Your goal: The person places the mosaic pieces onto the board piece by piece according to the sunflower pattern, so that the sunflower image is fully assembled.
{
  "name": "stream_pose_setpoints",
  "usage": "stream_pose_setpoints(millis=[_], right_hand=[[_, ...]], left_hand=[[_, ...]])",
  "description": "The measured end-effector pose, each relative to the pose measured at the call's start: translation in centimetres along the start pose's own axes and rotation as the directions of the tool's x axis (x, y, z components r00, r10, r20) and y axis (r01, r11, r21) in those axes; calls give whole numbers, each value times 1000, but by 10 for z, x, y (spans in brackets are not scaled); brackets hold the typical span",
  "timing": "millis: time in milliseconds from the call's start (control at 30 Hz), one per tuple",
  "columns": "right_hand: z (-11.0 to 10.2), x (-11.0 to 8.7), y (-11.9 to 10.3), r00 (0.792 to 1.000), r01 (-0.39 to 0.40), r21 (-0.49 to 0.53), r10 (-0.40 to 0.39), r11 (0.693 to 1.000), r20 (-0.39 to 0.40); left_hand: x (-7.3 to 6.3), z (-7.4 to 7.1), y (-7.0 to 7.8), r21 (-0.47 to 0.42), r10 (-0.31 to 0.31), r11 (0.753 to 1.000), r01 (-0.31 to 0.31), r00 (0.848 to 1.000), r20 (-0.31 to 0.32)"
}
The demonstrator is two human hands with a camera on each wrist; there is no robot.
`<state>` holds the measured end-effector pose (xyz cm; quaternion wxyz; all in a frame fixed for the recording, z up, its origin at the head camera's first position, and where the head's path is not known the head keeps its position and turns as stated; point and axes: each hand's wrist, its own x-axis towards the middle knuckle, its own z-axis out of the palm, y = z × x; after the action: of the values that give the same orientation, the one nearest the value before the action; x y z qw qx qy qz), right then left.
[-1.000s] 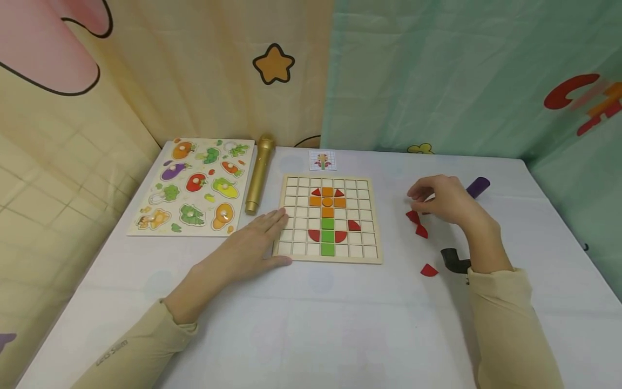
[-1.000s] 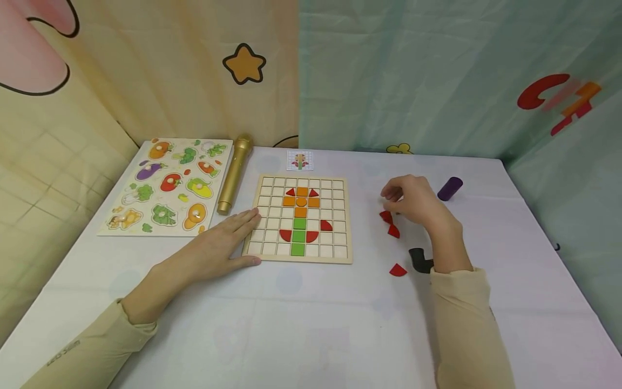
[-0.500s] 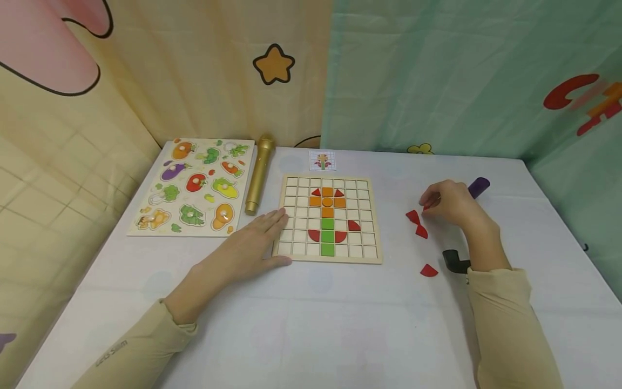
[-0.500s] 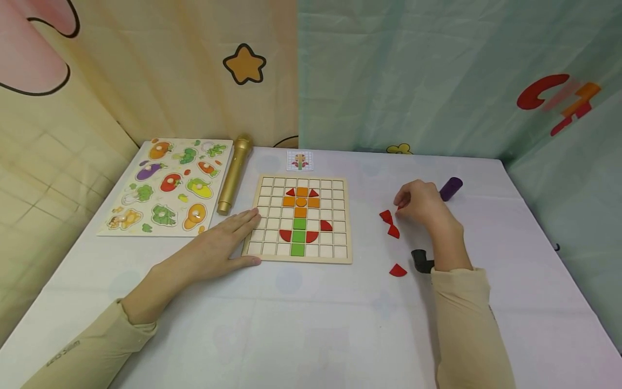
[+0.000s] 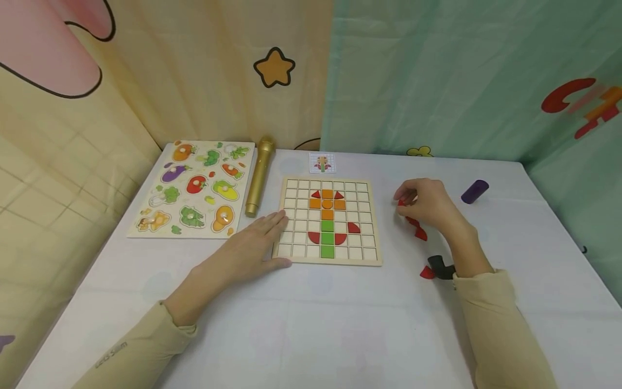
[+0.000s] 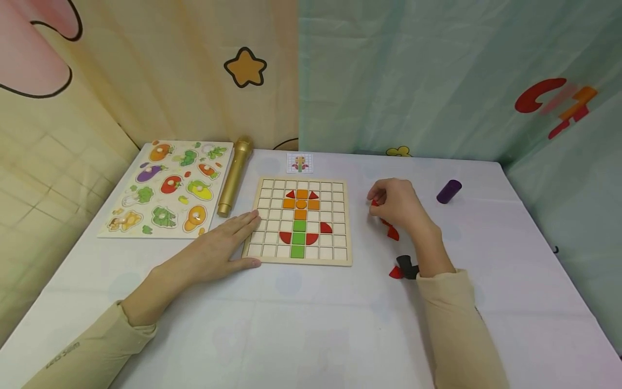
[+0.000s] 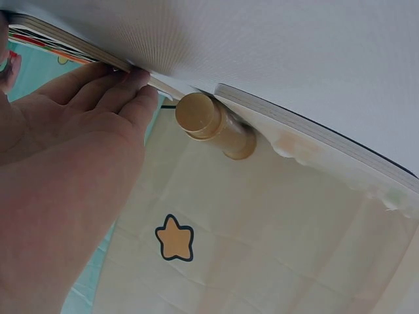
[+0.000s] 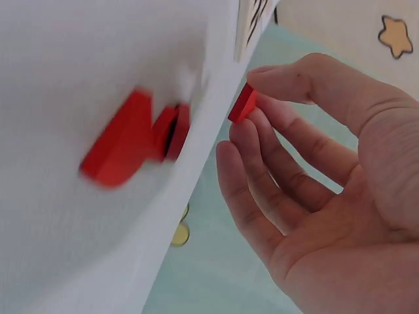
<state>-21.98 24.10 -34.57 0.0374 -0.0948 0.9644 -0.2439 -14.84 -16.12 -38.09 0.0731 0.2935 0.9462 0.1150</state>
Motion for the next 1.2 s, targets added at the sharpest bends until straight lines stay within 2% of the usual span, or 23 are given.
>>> stream_pose_setpoints(millis=[200,400,667,800,967,1200], right_hand=[[17,2,-25,994,105,38,-106,994,18],[33,5,-50,981,178,96,-184,979,60],[47,12,-76,971,203,59,-208,978,117],[54,18,-88,964,224,72,-231,972,132],[60,22,-93,962,219,78,-229,972,149],[57,22,-85,966,229,72,-236,971,110]], left_hand=[[0,0,0,13,4,1000,-5,1000,7],[0,-2,1,16,4,1000,-4,1000,1],[-1,-1,2,13,-4,1000,4,1000,9],[-1,0,1,7,-10,1000,10,1000,8],[-1,2,0,8,13,1000,-13,1000,0],[-1,1,0,16,7,1000,-7,1000,-8]])
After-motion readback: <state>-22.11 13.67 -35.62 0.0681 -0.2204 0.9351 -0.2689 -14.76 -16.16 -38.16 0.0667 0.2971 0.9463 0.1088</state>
